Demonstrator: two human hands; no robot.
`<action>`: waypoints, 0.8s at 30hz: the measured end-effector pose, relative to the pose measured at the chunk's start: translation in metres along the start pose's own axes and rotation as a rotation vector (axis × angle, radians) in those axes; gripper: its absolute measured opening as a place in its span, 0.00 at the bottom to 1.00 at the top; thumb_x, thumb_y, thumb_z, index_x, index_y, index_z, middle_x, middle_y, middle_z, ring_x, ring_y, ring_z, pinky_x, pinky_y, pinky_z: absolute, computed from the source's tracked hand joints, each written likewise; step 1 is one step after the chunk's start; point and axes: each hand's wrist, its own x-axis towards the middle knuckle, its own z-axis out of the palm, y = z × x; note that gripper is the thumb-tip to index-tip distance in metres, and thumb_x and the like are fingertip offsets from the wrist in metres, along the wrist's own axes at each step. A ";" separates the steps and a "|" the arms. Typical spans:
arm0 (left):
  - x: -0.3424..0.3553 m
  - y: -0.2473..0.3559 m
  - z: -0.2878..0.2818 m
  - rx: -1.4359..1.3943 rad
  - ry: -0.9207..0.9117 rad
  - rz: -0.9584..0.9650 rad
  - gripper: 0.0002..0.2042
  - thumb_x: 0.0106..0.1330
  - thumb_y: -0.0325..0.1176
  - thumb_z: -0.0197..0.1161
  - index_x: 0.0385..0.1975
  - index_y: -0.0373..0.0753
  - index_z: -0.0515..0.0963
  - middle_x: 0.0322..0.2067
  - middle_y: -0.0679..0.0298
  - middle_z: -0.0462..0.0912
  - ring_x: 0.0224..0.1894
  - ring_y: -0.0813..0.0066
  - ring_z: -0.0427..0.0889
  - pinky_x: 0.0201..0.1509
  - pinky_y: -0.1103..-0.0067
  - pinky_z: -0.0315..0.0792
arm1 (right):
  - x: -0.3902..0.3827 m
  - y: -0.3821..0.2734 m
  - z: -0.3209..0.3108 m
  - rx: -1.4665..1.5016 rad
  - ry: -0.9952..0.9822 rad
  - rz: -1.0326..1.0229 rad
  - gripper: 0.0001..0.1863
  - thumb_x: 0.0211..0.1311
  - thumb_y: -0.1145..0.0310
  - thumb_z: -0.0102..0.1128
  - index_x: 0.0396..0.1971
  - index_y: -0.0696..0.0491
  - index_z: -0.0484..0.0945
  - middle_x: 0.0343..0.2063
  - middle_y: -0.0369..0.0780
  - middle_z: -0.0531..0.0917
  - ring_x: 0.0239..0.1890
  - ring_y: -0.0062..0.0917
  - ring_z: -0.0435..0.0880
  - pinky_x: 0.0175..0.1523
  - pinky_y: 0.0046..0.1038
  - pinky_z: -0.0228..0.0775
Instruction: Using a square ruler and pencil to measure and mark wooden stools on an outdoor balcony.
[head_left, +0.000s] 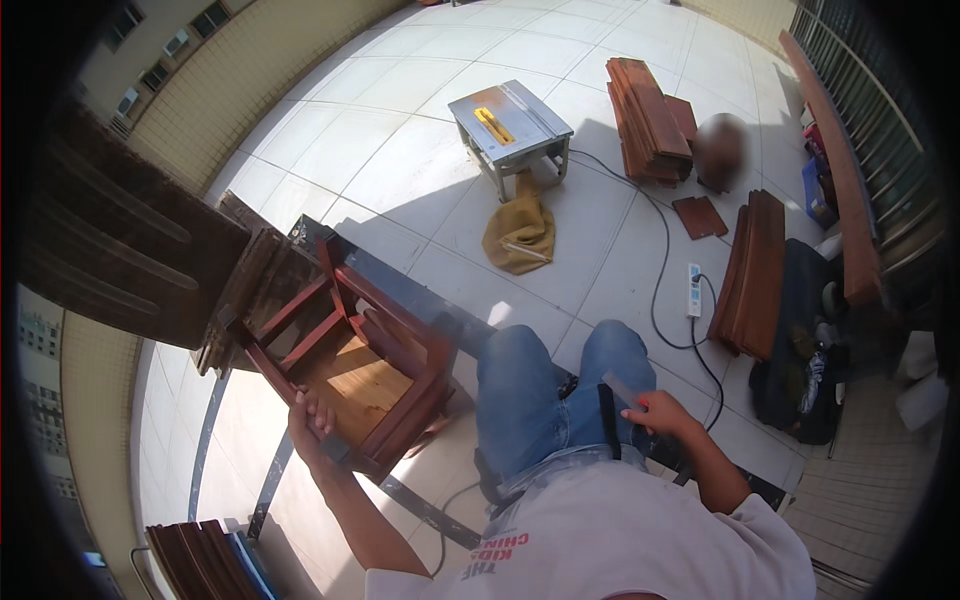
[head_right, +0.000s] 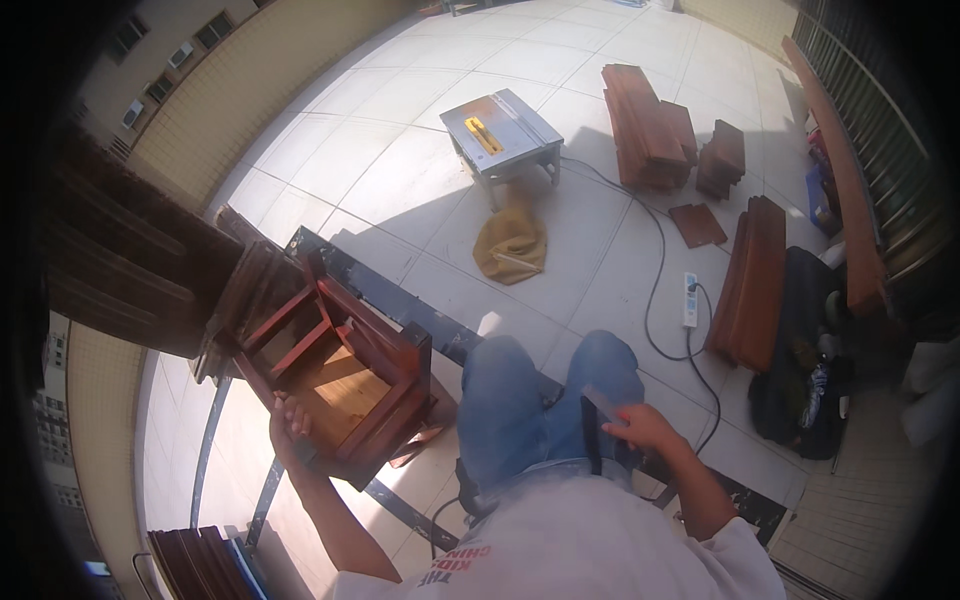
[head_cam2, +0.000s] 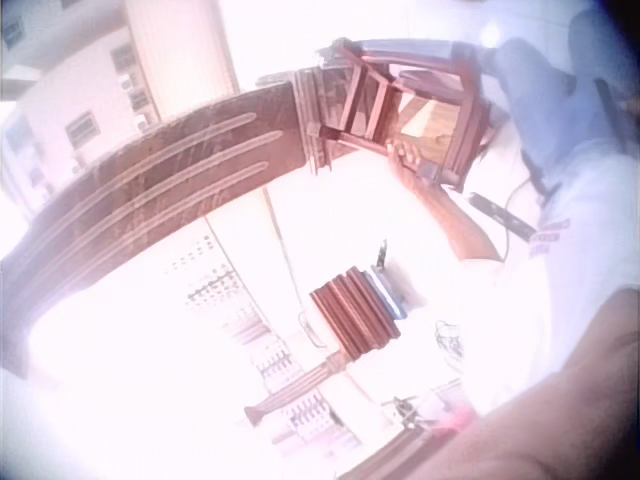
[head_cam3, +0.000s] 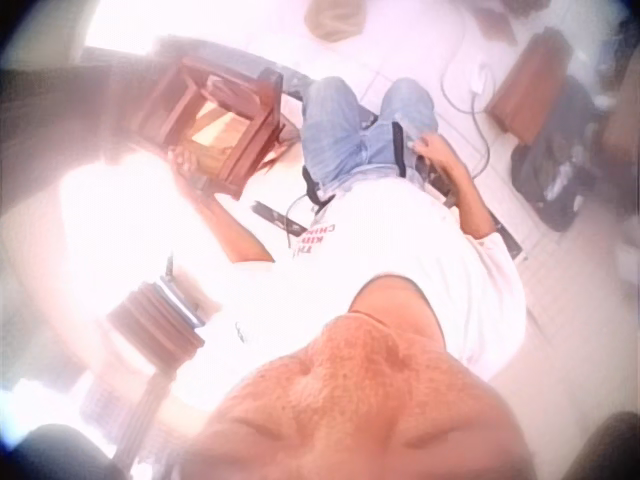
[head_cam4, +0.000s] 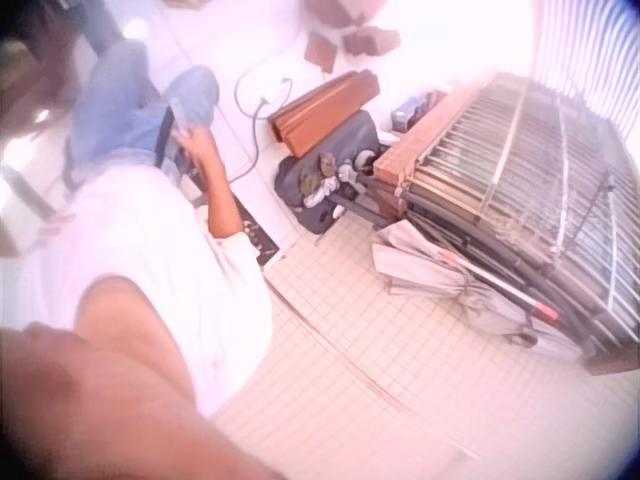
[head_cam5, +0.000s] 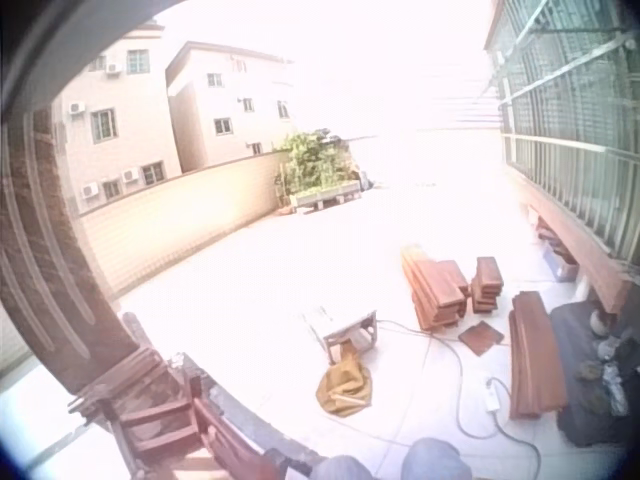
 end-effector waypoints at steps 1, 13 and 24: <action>0.001 0.008 0.012 0.126 0.038 -0.029 0.09 0.72 0.32 0.58 0.44 0.34 0.69 0.25 0.69 0.68 0.19 0.84 0.66 0.17 0.84 0.64 | -0.004 0.011 0.003 0.111 0.064 0.001 0.21 0.62 0.51 0.67 0.29 0.57 0.79 0.15 0.36 0.78 0.17 0.23 0.79 0.26 0.28 0.69; -0.050 0.028 0.139 0.937 0.364 -0.195 0.12 0.65 0.35 0.63 0.37 0.37 0.67 0.23 0.68 0.71 0.17 0.84 0.72 0.16 0.84 0.69 | -0.026 0.048 0.001 0.428 0.244 0.044 0.17 0.61 0.59 0.68 0.27 0.59 0.77 0.14 0.33 0.74 0.12 0.18 0.73 0.19 0.24 0.62; -0.049 -0.026 0.119 1.195 0.381 -0.311 0.16 0.65 0.35 0.61 0.41 0.28 0.68 0.22 0.59 0.76 0.17 0.73 0.78 0.16 0.77 0.73 | -0.003 0.046 -0.032 0.258 0.177 -0.014 0.18 0.62 0.58 0.68 0.26 0.58 0.75 0.12 0.32 0.72 0.11 0.18 0.73 0.17 0.24 0.63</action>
